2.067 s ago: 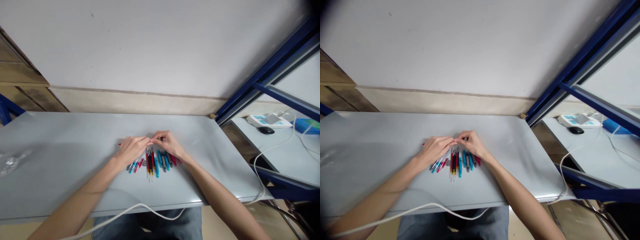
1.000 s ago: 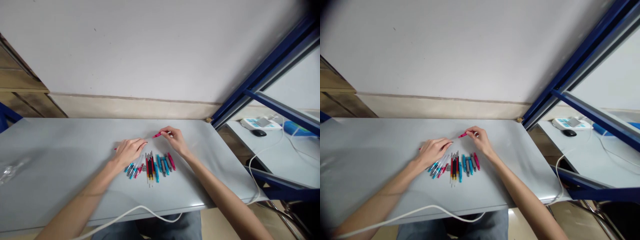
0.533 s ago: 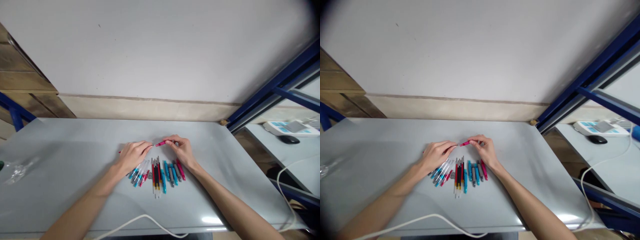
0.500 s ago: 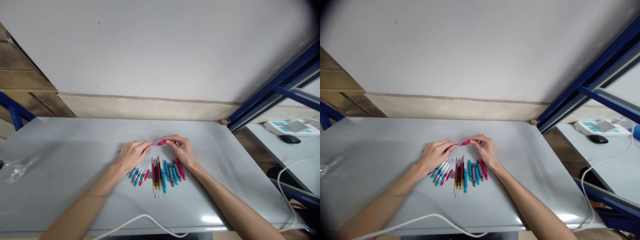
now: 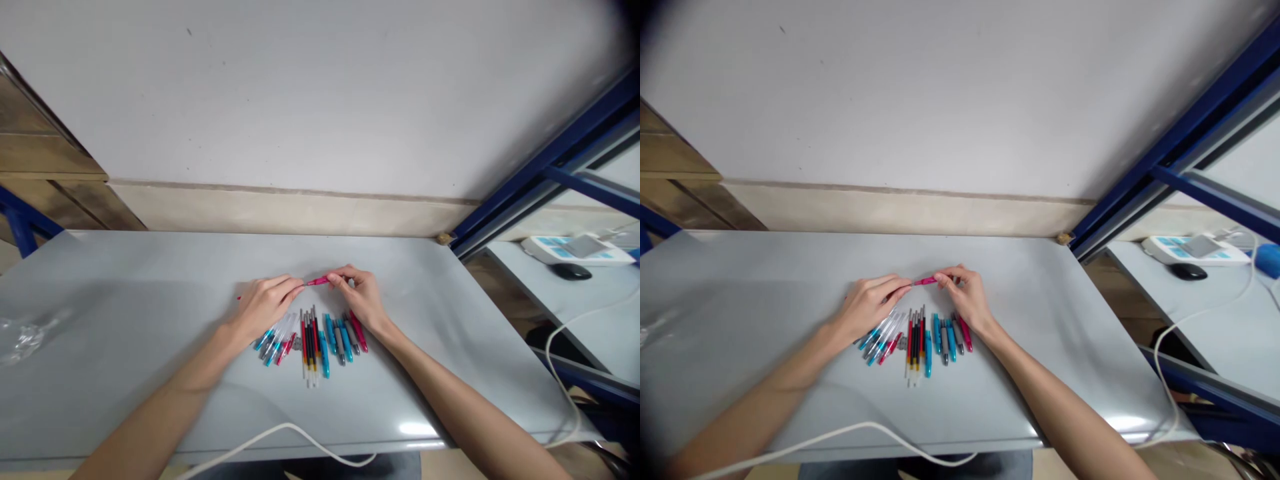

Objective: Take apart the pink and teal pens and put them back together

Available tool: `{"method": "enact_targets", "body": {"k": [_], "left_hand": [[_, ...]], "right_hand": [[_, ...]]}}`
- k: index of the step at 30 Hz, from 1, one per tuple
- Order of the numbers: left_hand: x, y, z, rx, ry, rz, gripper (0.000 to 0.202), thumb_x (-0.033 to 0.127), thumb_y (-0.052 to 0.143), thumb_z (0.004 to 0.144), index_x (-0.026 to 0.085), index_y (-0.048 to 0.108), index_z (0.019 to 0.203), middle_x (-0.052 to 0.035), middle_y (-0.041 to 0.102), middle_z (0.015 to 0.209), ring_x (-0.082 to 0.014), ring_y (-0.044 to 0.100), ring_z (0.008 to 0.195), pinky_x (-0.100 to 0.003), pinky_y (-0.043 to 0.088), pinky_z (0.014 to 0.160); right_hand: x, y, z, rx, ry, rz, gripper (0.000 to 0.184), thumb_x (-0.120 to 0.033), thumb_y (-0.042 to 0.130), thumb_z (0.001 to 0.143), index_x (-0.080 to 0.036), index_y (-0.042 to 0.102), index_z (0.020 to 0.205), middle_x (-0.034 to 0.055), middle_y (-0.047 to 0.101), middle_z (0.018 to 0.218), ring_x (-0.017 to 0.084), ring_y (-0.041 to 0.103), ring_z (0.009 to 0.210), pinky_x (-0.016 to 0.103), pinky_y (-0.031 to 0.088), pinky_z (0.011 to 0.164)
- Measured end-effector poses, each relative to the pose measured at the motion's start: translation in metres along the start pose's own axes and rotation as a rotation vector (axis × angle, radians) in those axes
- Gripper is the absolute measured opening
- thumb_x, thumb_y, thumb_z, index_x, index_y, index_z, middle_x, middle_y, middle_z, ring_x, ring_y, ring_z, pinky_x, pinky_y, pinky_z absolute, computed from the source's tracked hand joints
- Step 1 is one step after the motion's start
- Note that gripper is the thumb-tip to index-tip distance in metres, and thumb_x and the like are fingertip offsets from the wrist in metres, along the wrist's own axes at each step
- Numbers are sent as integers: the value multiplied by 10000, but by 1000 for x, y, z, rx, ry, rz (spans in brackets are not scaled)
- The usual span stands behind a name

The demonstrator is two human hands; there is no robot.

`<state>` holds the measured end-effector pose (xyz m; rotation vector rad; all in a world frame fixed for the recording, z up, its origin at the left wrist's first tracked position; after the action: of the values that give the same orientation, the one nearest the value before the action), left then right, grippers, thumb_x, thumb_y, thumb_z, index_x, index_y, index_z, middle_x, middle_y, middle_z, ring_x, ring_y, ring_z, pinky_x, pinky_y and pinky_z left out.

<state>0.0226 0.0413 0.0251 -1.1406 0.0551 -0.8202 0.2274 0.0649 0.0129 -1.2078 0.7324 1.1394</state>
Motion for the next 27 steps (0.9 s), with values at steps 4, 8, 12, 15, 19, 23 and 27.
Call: {"method": "enact_targets", "body": {"k": [4, 8, 12, 15, 19, 23, 27], "left_hand": [[4, -2, 0, -26, 18, -16, 265, 357, 467, 1066, 246, 698, 1130, -9, 756, 928, -146, 702, 756, -260, 493, 678], [8, 1, 1, -48, -7, 12, 442, 314, 533, 1028, 253, 467, 1461, -47, 760, 1101, -197, 736, 853, -304, 565, 754], [19, 8, -1, -92, 42, -12, 689, 117, 512, 949, 283, 271, 1573, -92, 643, 1367, -233, 706, 1072, -364, 592, 897], [26, 8, -3, -100, 91, -75, 789, 32, 432, 920, 310, 170, 1610, -113, 572, 1397, -237, 637, 1198, -372, 583, 956], [25, 0, -1, -81, 106, -67, 737, -2, 329, 956, 318, 201, 1607, -112, 562, 1351, -194, 656, 1098, -327, 585, 885], [18, -12, 3, 46, 140, 86, 318, 197, 437, 1047, 199, 564, 1338, -102, 667, 1128, -218, 660, 1001, -364, 550, 869], [14, -12, 2, 22, 159, 149, 268, 237, 429, 1063, 181, 653, 928, -38, 641, 822, -175, 615, 764, -310, 481, 697]], "right_hand": [[-7, 1, -4, -37, -54, -48, 276, -414, 625, 967, -211, 752, 832, 38, 696, 795, 201, 585, 769, 339, 454, 757], [-25, 9, -11, -96, -261, -63, 133, -326, 645, 965, -241, 747, 971, 60, 719, 970, 230, 623, 921, 371, 494, 847], [-38, 22, -21, -161, -428, -122, 165, -275, 581, 1005, -259, 744, 1026, 65, 732, 982, 238, 628, 936, 429, 493, 912], [-38, 21, -22, -108, -440, -171, 142, -308, 622, 989, -261, 754, 1011, 48, 749, 905, 239, 607, 864, 437, 488, 877], [-33, 14, -18, -55, -353, -187, 144, -355, 656, 970, -260, 762, 992, 45, 751, 891, 237, 589, 845, 402, 497, 809], [-33, 8, -18, -26, -295, -100, 152, -360, 648, 974, -269, 763, 1014, 47, 753, 951, 231, 616, 891, 395, 501, 839], [-33, 10, -19, -56, -216, -129, 236, -448, 639, 967, -257, 775, 938, 51, 744, 874, 229, 625, 844, 373, 497, 796]]}}
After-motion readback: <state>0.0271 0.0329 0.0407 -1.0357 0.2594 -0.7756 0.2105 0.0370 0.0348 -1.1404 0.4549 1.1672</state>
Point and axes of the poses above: each hand's wrist, its own z-axis towards the middle knuckle, its own y-axis out of the palm, x = y × z, the point moved 5 cm from there along z, towards the middle knuckle
